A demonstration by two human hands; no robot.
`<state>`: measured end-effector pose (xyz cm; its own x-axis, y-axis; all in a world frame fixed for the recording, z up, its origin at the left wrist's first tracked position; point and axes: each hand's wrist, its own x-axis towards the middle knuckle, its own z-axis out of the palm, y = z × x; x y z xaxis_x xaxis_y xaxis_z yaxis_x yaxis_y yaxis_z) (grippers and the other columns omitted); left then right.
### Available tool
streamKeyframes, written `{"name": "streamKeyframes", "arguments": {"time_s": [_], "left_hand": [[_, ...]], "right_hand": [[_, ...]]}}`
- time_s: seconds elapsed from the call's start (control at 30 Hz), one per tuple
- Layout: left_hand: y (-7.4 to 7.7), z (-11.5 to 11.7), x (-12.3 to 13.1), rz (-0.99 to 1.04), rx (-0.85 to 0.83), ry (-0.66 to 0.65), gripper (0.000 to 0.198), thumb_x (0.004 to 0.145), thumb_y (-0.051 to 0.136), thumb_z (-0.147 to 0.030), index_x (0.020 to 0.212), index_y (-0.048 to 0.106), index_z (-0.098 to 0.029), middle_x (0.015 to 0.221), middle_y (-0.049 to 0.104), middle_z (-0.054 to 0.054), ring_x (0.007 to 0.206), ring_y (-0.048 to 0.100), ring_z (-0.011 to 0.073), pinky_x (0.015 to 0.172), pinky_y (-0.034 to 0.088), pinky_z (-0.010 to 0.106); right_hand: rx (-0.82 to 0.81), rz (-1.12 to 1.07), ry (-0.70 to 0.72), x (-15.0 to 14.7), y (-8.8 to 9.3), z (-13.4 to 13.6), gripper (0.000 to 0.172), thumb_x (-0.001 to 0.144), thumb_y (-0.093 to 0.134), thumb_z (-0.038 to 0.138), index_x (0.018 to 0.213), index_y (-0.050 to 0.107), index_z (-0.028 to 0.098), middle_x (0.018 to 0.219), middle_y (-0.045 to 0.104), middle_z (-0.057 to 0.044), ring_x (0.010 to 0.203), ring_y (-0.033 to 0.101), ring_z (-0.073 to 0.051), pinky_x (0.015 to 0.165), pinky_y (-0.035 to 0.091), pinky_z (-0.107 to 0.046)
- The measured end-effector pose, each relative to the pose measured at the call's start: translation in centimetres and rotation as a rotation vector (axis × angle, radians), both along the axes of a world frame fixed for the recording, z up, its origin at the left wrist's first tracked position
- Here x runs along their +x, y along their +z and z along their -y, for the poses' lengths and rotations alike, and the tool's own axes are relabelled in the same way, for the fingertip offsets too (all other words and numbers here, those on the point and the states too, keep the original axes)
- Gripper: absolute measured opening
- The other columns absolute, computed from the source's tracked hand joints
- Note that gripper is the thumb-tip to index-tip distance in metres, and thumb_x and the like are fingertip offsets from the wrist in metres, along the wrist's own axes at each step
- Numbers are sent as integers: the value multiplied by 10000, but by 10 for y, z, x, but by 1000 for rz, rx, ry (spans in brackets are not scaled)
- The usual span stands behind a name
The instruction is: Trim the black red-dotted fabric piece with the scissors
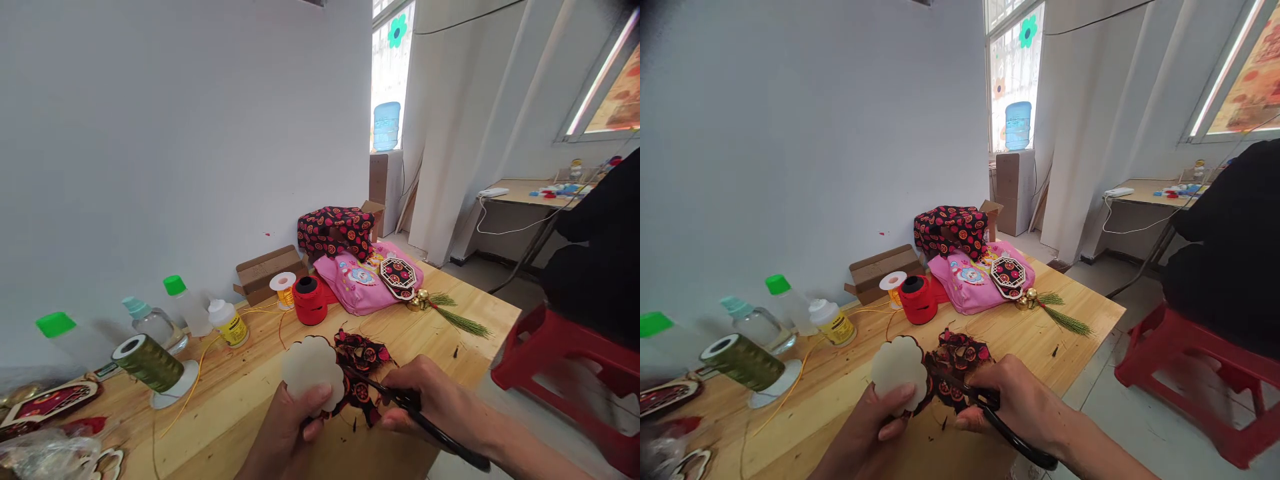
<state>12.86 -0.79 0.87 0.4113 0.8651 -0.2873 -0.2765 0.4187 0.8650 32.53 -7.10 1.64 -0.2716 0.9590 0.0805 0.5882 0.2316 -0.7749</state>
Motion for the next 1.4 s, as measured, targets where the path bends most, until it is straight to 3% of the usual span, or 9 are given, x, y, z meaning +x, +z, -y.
{"name": "streamKeyframes", "arguments": {"time_s": [0.27,0.43,0.63,0.83,1.0,1.13,1.4], "left_hand": [[2,1,-1,-14,-9,2,313,517,775,-301,724,621,-123,569,532,-19,432,277,7,328,168,93],[2,2,0,-32,14,-35,332,529,763,-335,736,634,-110,572,539,-15,416,238,-5,327,158,95],[2,3,-1,-26,17,-44,271,550,752,-314,680,626,-112,557,533,-20,405,202,-8,323,152,97],[2,3,-4,-11,1,-47,287,556,752,-318,718,627,-117,592,566,-16,388,185,-18,328,163,96],[-1,4,-3,12,-30,-47,270,560,751,-313,696,621,-120,563,557,-28,373,172,-27,334,171,94],[3,5,-3,10,-50,-17,317,513,781,-315,707,623,-122,566,551,-26,384,199,-21,328,164,92],[1,6,-4,-4,-31,-25,311,532,769,-319,730,633,-122,594,547,-4,425,272,2,325,177,92]], "right_hand": [[-64,-63,-7,4,2,9,664,671,410,763,828,612,151,653,426,20,546,333,-120,459,268,-222],[-174,-117,27,8,1,14,749,649,371,799,940,607,150,611,374,45,530,310,-113,444,237,-220],[-200,-62,34,17,4,22,730,677,318,796,915,583,158,648,388,29,553,328,-124,463,280,-224],[-225,-52,32,13,25,31,684,726,315,748,931,587,155,704,490,-16,568,417,-139,486,364,-236],[-263,-32,-166,-5,32,42,589,772,372,673,1046,580,194,830,590,-62,627,526,-171,534,434,-262],[-133,-30,-226,-13,20,43,540,763,410,666,930,629,202,786,598,-49,669,533,-186,597,447,-270],[-2,13,-111,-19,6,25,583,755,363,700,682,598,172,521,409,25,476,343,-122,425,297,-213]]}}
